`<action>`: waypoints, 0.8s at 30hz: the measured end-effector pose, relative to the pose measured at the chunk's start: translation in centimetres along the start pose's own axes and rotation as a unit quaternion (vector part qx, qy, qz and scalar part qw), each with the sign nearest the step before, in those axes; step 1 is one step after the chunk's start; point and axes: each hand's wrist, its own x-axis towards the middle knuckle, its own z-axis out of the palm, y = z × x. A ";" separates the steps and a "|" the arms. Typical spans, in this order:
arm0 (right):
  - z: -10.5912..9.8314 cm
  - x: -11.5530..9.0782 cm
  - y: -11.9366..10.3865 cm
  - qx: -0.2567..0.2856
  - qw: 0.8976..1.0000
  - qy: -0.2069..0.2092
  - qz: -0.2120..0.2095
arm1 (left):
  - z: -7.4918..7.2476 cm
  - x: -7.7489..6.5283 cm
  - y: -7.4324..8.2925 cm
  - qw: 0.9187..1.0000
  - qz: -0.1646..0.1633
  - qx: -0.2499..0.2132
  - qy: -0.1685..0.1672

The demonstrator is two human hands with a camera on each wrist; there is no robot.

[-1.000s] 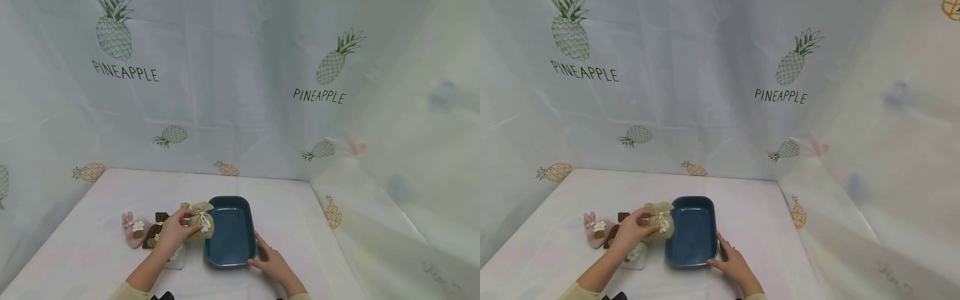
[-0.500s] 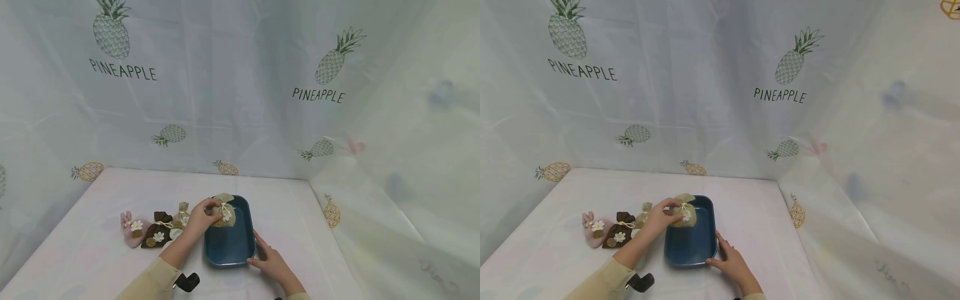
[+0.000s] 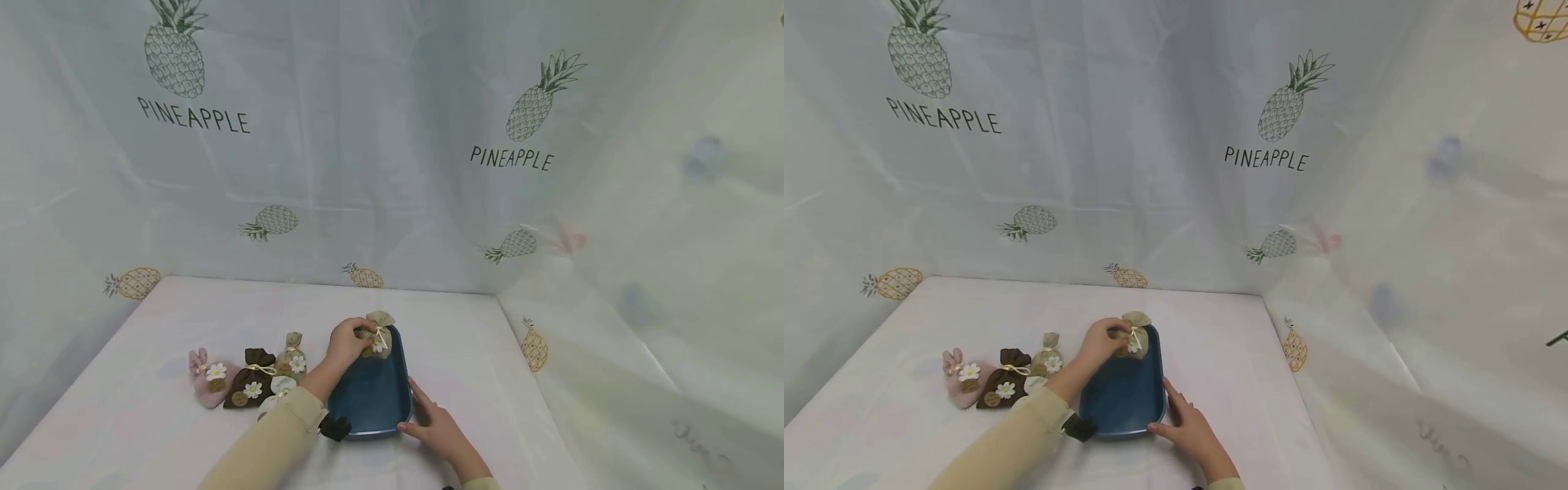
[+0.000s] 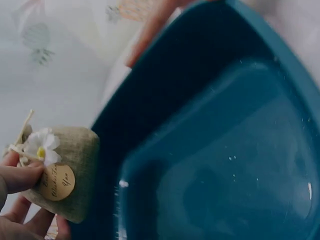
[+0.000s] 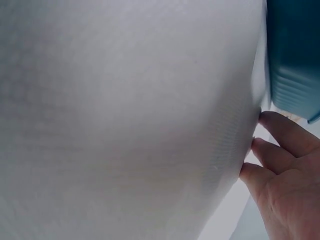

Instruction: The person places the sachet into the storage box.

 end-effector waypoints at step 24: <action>0.2 0.1 0.3 0.003 1.000 -0.002 0.000 | 2.9 1.9 -3.3 0.998 0.002 0.052 -0.019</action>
